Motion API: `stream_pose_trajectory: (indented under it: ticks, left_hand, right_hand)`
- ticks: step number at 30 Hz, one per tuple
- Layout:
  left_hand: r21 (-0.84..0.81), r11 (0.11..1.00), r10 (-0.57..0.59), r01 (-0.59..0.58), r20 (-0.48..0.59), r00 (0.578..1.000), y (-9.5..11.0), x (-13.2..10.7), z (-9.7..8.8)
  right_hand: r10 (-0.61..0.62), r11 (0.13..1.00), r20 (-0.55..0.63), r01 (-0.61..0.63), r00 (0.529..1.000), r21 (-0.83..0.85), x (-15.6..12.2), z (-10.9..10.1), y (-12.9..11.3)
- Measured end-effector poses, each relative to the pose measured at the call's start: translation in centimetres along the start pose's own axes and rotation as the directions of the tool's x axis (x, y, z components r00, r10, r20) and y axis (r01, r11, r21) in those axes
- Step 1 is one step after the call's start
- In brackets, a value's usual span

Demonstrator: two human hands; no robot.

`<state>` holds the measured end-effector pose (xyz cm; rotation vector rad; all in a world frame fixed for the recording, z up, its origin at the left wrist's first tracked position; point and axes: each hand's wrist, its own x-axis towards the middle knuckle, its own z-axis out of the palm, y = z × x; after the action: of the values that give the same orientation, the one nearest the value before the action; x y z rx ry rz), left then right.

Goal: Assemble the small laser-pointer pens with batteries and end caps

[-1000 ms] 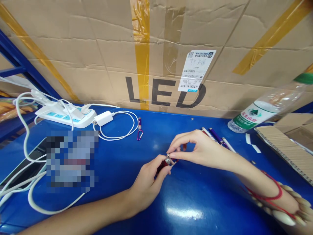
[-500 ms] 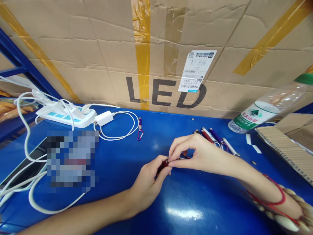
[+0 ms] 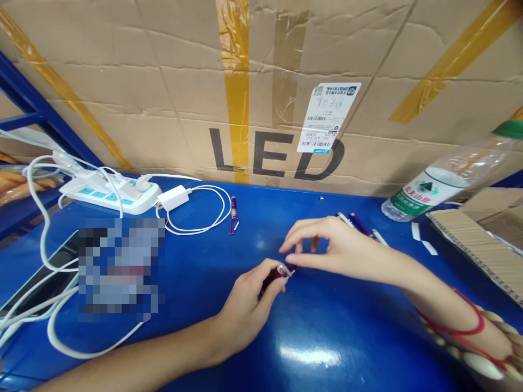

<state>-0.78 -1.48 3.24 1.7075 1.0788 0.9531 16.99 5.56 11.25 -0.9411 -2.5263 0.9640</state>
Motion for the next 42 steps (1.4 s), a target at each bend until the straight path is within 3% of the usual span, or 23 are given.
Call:
stream_pose_trajectory:
  ticks: [4,5,8,11,16,25,42]
  left_hand:
    - [-0.03,0.999,-0.027,0.028,0.017,0.999,0.0,0.0,0.0]
    - [-0.033,0.999,-0.03,0.03,0.019,0.999,0.0,0.0,0.1]
    - [-0.042,0.999,-0.029,0.03,0.018,0.999,-0.1,0.0,0.2]
    - [-0.043,0.999,-0.027,0.028,0.018,0.999,-0.2,0.1,0.2]
    - [-0.034,0.999,-0.04,0.041,0.023,0.999,-0.2,0.0,0.2]
    - [-0.045,0.998,-0.042,0.043,0.025,0.999,-0.2,0.0,0.2]
    - [-0.011,1.0,-0.021,0.022,0.026,0.999,0.4,0.0,0.0]
  right_hand:
    - [0.133,0.942,-0.244,-0.199,0.961,-0.27,0.2,-2.1,3.5]
    - [0.141,0.891,-0.328,-0.264,0.934,-0.37,0.1,-2.7,4.7]
    - [0.16,0.629,-0.54,-0.506,0.827,-0.59,-0.3,-4.4,8.6]
    - [0.173,0.587,-0.544,-0.53,0.821,-0.613,-0.7,-5.0,11.8]
    - [0.138,0.596,-0.44,-0.43,0.887,-0.679,-0.4,-4.0,14.9]
    - [0.141,0.587,-0.399,-0.401,0.906,-0.704,0.0,-3.7,14.7]
    - [0.254,0.651,-0.508,-0.534,0.823,-0.539,-0.1,-3.7,14.2]
